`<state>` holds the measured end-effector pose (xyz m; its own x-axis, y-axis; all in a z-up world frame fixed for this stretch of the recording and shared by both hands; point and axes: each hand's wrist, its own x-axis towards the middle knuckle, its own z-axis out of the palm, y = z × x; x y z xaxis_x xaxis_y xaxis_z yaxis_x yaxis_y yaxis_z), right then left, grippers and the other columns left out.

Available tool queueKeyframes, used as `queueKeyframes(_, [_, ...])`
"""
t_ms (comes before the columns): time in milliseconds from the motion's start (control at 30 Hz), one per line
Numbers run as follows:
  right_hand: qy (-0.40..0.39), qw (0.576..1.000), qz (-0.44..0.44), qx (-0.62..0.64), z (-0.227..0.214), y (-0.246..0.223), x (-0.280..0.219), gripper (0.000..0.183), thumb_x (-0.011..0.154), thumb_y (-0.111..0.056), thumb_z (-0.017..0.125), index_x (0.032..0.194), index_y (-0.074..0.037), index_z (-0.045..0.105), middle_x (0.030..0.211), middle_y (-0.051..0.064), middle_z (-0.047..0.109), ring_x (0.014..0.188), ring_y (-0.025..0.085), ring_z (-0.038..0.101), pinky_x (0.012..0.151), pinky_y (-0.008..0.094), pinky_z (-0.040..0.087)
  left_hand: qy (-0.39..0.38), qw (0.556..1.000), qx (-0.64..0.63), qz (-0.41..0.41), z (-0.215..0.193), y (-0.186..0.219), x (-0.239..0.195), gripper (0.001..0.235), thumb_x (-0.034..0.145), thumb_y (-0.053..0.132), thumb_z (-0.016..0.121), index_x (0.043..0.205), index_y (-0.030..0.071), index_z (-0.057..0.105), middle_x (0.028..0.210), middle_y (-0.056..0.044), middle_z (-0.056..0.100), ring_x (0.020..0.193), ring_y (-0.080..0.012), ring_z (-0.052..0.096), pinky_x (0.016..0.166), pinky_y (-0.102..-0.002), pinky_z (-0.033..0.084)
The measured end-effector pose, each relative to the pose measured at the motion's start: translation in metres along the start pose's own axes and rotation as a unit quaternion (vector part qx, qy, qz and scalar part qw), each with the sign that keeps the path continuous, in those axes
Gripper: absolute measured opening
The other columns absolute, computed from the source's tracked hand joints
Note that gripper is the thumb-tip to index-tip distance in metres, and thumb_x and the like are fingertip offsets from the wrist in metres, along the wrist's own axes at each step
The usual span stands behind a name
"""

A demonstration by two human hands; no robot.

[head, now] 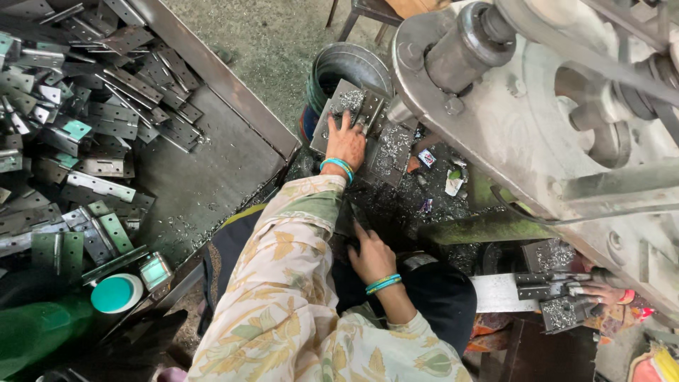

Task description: The person places metal hinges into a fixture on a machine and uses a lever to operate the drill. They handle the hinges one at a time, moving them from a pile into the machine and then setting them aside after processing.

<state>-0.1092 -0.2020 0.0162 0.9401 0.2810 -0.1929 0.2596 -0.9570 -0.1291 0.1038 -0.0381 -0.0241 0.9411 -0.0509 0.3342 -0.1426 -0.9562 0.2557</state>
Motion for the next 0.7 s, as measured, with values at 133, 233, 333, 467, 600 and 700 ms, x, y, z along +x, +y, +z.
queueKeyframes(133, [0.007,1.000,0.019,0.022,0.048,-0.007,-0.018,0.078,0.080,-0.024,0.073,0.152,-0.022,0.044,0.118,0.017,0.061,0.090,0.043,0.068,0.075,0.054,0.058,0.000,1.000,-0.011,-0.009,0.005,-0.002,0.004,0.034,0.096,0.024,0.053,0.116,0.011,0.077,0.138,-0.004,0.063,0.149,-0.0392,0.029,0.115,-0.077,0.015])
queueKeyframes(233, [0.027,0.999,0.010,0.017,0.064,0.001,-0.020,0.065,0.083,-0.027,0.073,0.144,-0.023,0.051,0.122,0.016,0.060,0.090,0.043,0.068,0.074,0.054,0.058,0.049,0.999,-0.014,-0.001,0.001,-0.002,0.002,0.034,0.091,0.024,0.055,0.111,0.011,0.079,0.137,-0.004,0.064,0.145,-0.0406,0.030,0.112,-0.077,0.015])
queueKeyframes(333, [0.015,1.000,-0.002,0.016,0.053,0.008,-0.016,0.065,0.080,-0.026,0.074,0.141,-0.020,0.054,0.124,0.017,0.060,0.093,0.043,0.068,0.076,0.055,0.057,-0.007,1.000,0.012,-0.004,-0.007,-0.003,0.002,0.031,0.094,0.022,0.054,0.110,0.012,0.079,0.136,-0.004,0.064,0.148,-0.0393,0.029,0.113,-0.077,0.014])
queueKeyframes(467, [0.008,1.000,-0.002,0.030,0.010,0.000,-0.010,0.054,0.083,-0.028,0.072,0.136,-0.019,0.061,0.121,0.015,0.066,0.096,0.043,0.069,0.079,0.053,0.057,-0.037,0.999,0.016,-0.001,-0.012,0.000,-0.004,0.031,0.097,0.024,0.054,0.112,0.013,0.079,0.137,-0.004,0.063,0.150,-0.0392,0.028,0.115,-0.077,0.013])
queueKeyframes(600, [-0.006,0.999,-0.014,0.028,-0.023,-0.012,-0.003,0.048,0.086,-0.028,0.070,0.132,-0.017,0.064,0.116,0.016,0.068,0.096,0.043,0.068,0.080,0.053,0.057,0.008,1.000,0.021,0.004,-0.002,-0.002,-0.002,0.036,0.094,0.026,0.054,0.119,0.011,0.075,0.136,-0.004,0.064,0.145,-0.0391,0.030,0.113,-0.077,0.014])
queueKeyframes(700, [-0.003,1.000,-0.015,0.020,-0.028,-0.019,-0.003,0.046,0.085,-0.028,0.070,0.129,-0.018,0.066,0.115,0.016,0.068,0.095,0.043,0.069,0.079,0.053,0.057,0.008,1.000,0.001,-0.003,0.004,-0.002,-0.001,0.040,0.096,0.028,0.053,0.125,0.010,0.072,0.134,-0.005,0.065,0.145,-0.0389,0.030,0.113,-0.076,0.015])
